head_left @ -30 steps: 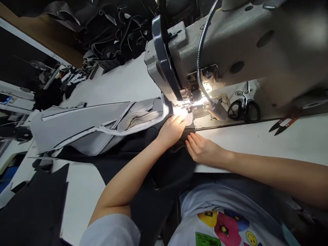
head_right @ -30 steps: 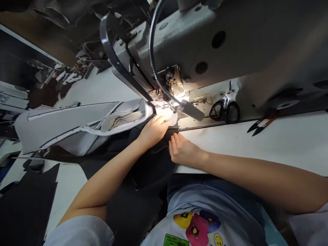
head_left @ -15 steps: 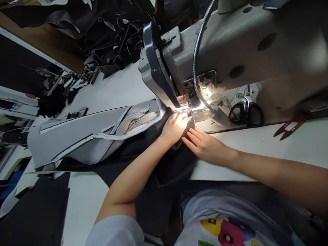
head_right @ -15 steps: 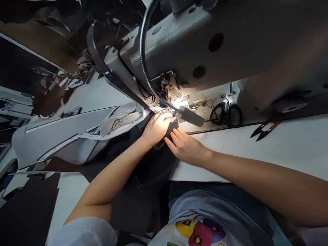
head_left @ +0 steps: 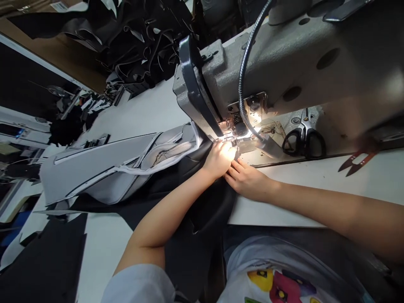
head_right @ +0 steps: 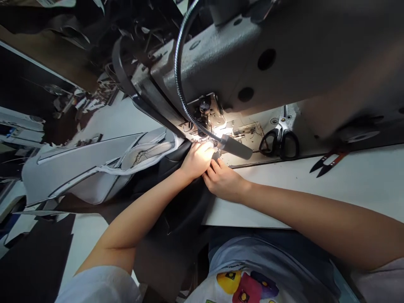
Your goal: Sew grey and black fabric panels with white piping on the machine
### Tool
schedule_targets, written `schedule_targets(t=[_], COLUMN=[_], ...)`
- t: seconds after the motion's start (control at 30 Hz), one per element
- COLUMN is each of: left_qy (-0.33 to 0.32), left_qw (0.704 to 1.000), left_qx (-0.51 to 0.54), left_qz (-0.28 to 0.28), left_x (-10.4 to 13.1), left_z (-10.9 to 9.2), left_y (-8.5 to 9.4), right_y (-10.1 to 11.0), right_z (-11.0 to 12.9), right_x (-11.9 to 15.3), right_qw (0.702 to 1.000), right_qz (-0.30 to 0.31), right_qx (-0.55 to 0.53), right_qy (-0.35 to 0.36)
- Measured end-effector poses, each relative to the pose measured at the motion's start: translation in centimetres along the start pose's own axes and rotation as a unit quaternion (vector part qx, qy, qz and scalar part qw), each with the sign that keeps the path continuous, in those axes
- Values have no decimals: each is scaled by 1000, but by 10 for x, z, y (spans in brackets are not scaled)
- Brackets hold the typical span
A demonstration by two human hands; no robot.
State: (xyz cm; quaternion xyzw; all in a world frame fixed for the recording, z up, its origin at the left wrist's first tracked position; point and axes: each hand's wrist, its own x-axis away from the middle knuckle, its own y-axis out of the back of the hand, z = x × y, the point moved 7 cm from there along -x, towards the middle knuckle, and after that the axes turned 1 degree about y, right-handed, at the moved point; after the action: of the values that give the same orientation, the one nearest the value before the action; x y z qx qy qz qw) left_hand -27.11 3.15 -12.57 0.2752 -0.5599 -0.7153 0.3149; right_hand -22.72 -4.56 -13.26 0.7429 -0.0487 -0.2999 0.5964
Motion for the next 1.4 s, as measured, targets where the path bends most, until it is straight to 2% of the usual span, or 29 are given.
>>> schedule_targets(t=[0.2,0.27,0.33,0.4,0.5,0.57,0.63,0.7,0.77,0.83,0.9,1.0,1.1,1.4], left_qy=[11,12,31,62,86,94,80,88,141,191,201,182,155,144], left_qw=[1000,999,996,989,978,975,968,934,861,803,785,775,778,779], left_qx=[15,40,79,116,104,75,112,253,417,503,532,560,561,555], left_qz=[3,13,26,63,157,189,209,235,255,258,246,229,236,254], left_x=[-1,3,14,29,50,54,50,44,41,40,39,37,35,38], left_z=[5,1,-5,-14,-30,-29,-21,-6,13,27,33,32,31,31], left_y=[-3,4,15,21,20,22,25,28,29,32,37,44,47,44], right_y=[-13,-16,-19,-23,-24,-25,-27,-27,-23,-16,-8,3,9,3], right_z=[-16,-30,-50,-67,-78,-82,-86,-90,-95,-98,-99,-99,-99,-101], right_x=[4,7,11,15,15,12,9,4,-2,-7,-11,-13,-13,-10], right_qw=[992,989,983,975,976,976,972,968,966,965,965,964,962,956], right_qz=[7,1,-13,-25,-35,-15,30,69,82,83,82,82,86,86], right_qx=[-123,-141,-131,-111,-70,-68,-88,-104,-106,-101,-101,-111,-128,-160], right_qy=[-5,-46,-126,-190,-202,-204,-215,-218,-222,-226,-229,-226,-227,-231])
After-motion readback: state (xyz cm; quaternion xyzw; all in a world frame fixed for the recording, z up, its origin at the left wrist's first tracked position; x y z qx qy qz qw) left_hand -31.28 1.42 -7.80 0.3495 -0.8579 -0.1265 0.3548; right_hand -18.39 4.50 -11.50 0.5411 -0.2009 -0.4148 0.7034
